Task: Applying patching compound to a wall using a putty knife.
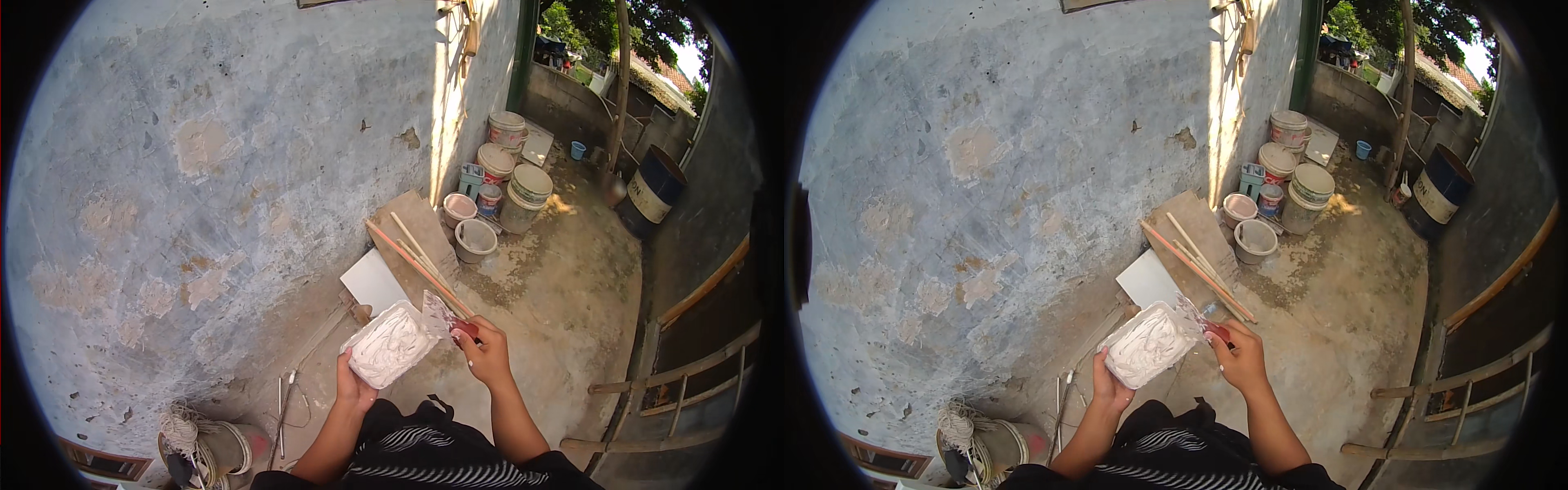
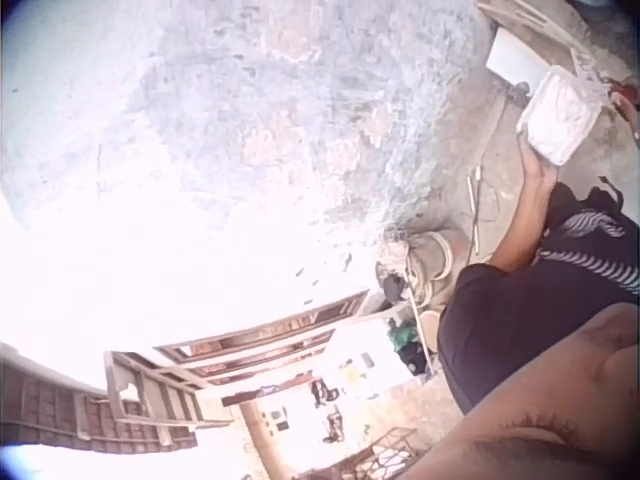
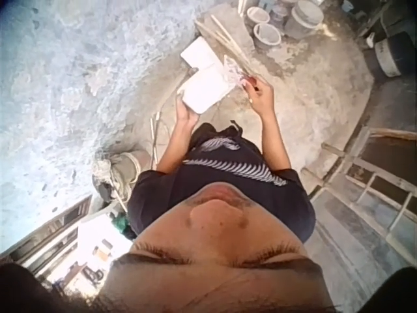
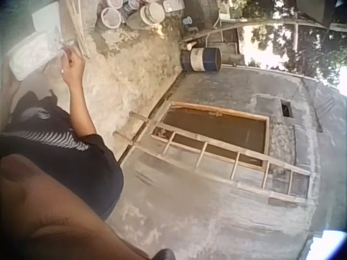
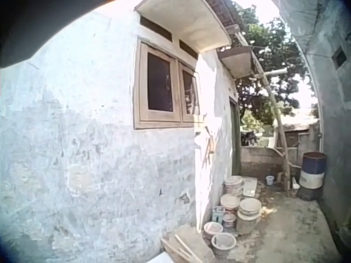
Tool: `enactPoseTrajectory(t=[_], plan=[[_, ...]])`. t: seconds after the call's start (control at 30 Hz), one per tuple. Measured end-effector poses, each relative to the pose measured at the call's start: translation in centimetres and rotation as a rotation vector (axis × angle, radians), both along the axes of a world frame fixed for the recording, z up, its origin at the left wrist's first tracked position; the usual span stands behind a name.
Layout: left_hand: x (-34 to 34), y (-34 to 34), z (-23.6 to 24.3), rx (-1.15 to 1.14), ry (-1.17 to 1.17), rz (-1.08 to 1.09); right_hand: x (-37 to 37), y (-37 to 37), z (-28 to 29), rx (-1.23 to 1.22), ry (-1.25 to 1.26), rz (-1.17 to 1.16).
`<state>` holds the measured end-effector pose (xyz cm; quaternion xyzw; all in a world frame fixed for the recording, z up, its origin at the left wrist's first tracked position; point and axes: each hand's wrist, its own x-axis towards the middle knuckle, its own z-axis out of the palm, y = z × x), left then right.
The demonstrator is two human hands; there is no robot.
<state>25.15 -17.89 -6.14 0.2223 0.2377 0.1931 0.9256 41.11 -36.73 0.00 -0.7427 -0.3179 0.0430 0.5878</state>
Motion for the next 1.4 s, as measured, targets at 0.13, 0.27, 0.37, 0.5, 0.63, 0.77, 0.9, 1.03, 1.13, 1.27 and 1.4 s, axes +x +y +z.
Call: enactPoseTrajectory(t=[0.13,0.27,0.37,0.5,0.63,0.77,0.9,1.03,1.13,1.27,1.4], plan=[[4.1,0.7,-0.8,0.02,-0.003,-0.023,1.7,0.6,-1.8,-0.007,0.063,-0.02],[7.6,1.9,-1.1,-0.049,0.019,-0.051,3.3,2.7,-2.6,-0.049,0.035,0.041],[9.5,3.3,-1.8,-0.044,0.022,-0.051,5.2,4.0,-2.0,-0.06,0.067,0.066],[11.4,5.1,-1.2,-0.08,0.039,-0.042,8.3,5.7,-1.2,-0.034,0.1,0.046],[12.9,6.7,-0.5,-0.082,0.044,-0.034,9.5,7.9,-2.4,0.112,0.091,-0.001],[13.6,8.3,-0.9,-0.111,0.055,-0.008,11.0,9.8,-2.7,0.046,-0.036,0.02],[14.3,9.4,0.7,-0.087,0.077,0.112,13.7,11.8,-1.6,-0.043,-0.395,0.203],[16.2,11.2,2.3,-0.086,0.096,0.247,16.2,13.2,-1.5,-0.143,-0.563,0.475],[17.9,11.9,2.7,-0.094,0.093,0.339,18.9,14.2,-0.5,-0.111,-0.572,0.593],[20.3,11.0,3.8,-0.106,0.079,0.432,23.6,15.2,1.1,-0.071,-0.677,0.75],[22.4,9.8,4.2,-0.102,0.017,0.512,28.3,15.6,2.3,-0.056,-0.755,0.844]])
